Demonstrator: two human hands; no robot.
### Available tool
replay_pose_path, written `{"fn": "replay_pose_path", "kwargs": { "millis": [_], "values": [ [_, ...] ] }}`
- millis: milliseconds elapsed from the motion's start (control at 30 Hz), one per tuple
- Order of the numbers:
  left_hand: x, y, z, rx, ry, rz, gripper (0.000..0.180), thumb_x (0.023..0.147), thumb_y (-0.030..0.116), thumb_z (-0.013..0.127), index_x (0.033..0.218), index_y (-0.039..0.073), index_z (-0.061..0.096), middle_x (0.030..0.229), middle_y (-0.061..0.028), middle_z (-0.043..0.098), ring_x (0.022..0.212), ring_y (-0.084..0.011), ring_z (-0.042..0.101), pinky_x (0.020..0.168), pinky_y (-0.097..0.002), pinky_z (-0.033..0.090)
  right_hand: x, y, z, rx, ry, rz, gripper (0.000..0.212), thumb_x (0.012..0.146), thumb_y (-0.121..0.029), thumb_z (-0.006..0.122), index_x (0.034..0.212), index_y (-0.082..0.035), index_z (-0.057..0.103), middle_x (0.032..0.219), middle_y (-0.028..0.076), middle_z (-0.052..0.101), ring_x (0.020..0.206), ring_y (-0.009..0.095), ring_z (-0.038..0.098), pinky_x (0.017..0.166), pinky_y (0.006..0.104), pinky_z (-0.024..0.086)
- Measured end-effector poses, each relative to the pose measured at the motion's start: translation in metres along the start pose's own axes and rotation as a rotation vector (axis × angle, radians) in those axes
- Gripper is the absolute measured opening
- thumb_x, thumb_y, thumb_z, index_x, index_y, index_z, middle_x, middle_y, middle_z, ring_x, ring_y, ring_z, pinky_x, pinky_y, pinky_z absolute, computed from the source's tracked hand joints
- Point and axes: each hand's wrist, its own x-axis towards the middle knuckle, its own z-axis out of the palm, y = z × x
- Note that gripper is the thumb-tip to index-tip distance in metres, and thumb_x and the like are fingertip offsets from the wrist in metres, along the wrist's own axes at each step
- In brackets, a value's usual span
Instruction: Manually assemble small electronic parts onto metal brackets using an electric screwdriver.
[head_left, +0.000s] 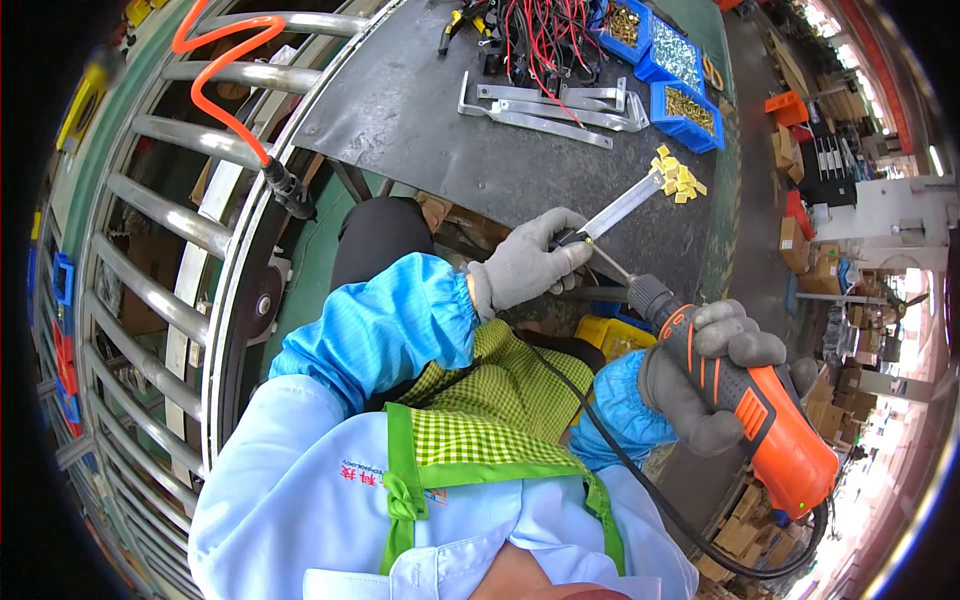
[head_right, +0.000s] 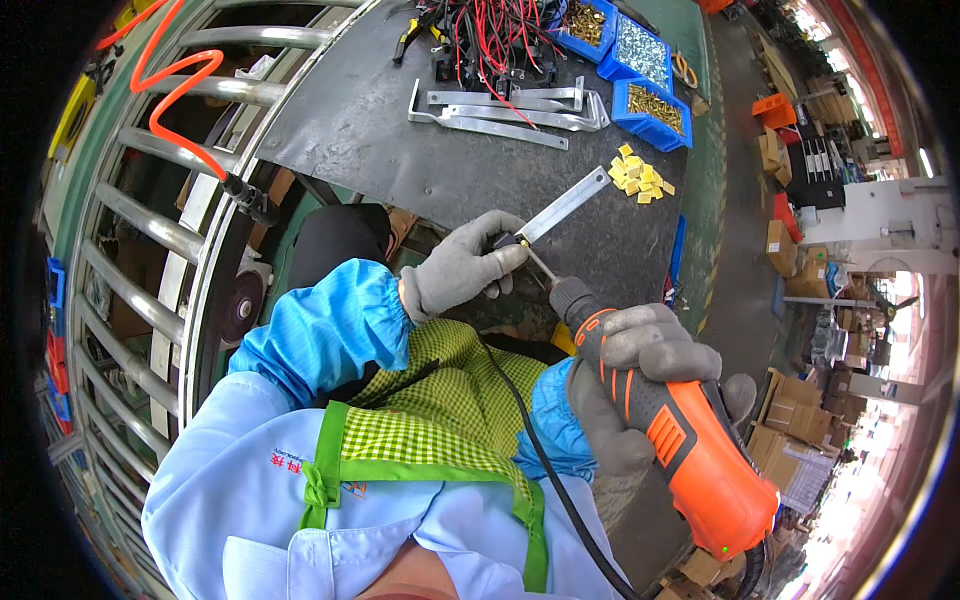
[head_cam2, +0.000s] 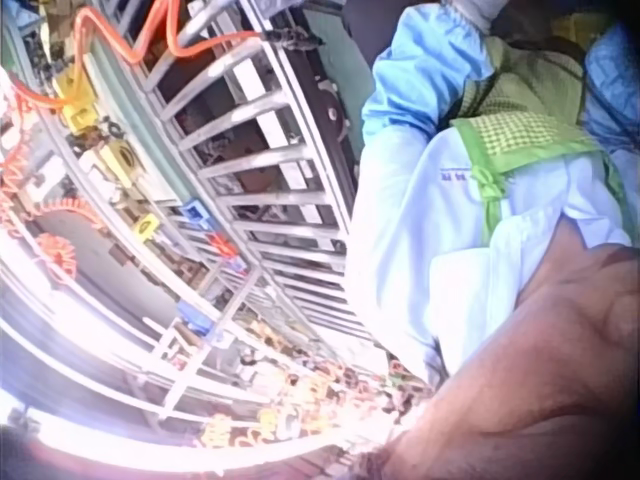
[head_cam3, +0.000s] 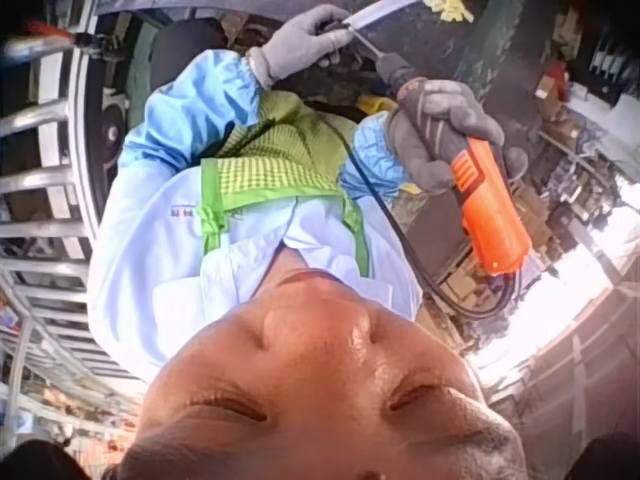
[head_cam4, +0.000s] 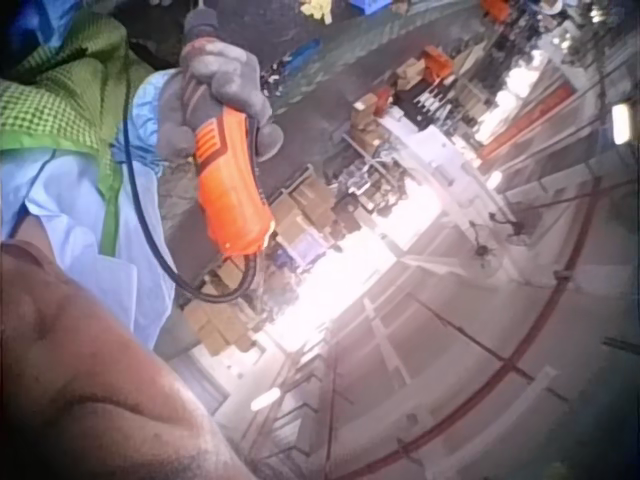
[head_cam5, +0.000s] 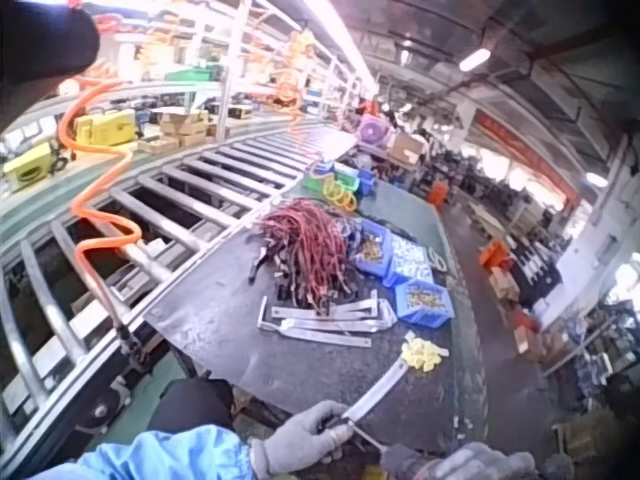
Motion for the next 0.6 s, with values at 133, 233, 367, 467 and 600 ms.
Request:
{"fn": "replay_pose_path", "kwargs": {
  "millis": [133, 233, 367, 467, 600],
  "values": [
    [0.0, 0.002, -0.001, 0.034, 0.014, -0.014, 0.031, 0.095, 0.022, 0.061, 0.121, 0.005, 0.054, 0.082, -0.0028, 0.061, 0.067, -0.008, 0.061, 0.057, -0.0233, 0.05, -0.001, 0.005, -0.002, 0.001, 0.007, 0.01, 0.071, 0.088, -0.049, 0.057, 0.14, -0.004, 0.036, 0.096, 0.016, 0.06, 0.062, 0.02, 0.058, 0.054, 0.0364, 0.048],
    [0.001, -0.002, 0.0, 0.046, 0.017, 0.015, 0.029, 0.095, 0.02, 0.062, 0.119, 0.006, 0.055, 0.082, -0.0028, 0.062, 0.066, -0.0081, 0.061, 0.057, -0.0234, 0.051, -0.003, 0.006, 0.004, -0.033, 0.038, -0.02, 0.07, 0.088, -0.048, 0.058, 0.138, -0.003, 0.037, 0.095, 0.016, 0.061, 0.06, 0.02, 0.058, 0.052, 0.036, 0.048],
    [-0.001, -0.003, 0.003, 0.038, -0.055, 0.053, 0.028, 0.094, 0.02, 0.062, 0.118, 0.006, 0.056, 0.082, -0.0031, 0.062, 0.067, -0.0081, 0.061, 0.057, -0.0235, 0.051, -0.005, 0.008, 0.001, 0.014, -0.19, 0.075, 0.07, 0.087, -0.045, 0.062, 0.137, -0.002, 0.037, 0.095, 0.016, 0.062, 0.06, 0.021, 0.059, 0.051, 0.0367, 0.049],
    [-0.002, 0.001, 0.003, 0.066, 0.03, 0.019, 0.028, 0.095, 0.019, 0.062, 0.118, 0.005, 0.056, 0.082, -0.0034, 0.062, 0.067, -0.0084, 0.061, 0.057, -0.024, 0.052, -0.008, 0.007, 0.006, 0.004, -0.081, 0.098, 0.071, 0.087, -0.044, 0.064, 0.137, -0.002, 0.037, 0.095, 0.016, 0.062, 0.062, 0.021, 0.06, 0.053, 0.0374, 0.05],
    [0.001, 0.0, 0.002, 0.052, 0.016, -0.003, 0.027, 0.095, 0.019, 0.061, 0.117, 0.005, 0.056, 0.082, -0.0034, 0.062, 0.066, -0.0089, 0.061, 0.057, -0.0247, 0.052, -0.01, 0.004, -0.002, -0.094, 0.016, 0.071, 0.071, 0.087, -0.048, 0.061, 0.137, -0.002, 0.038, 0.097, 0.016, 0.063, 0.063, 0.021, 0.059, 0.055, 0.0371, 0.05]
  ]
}}
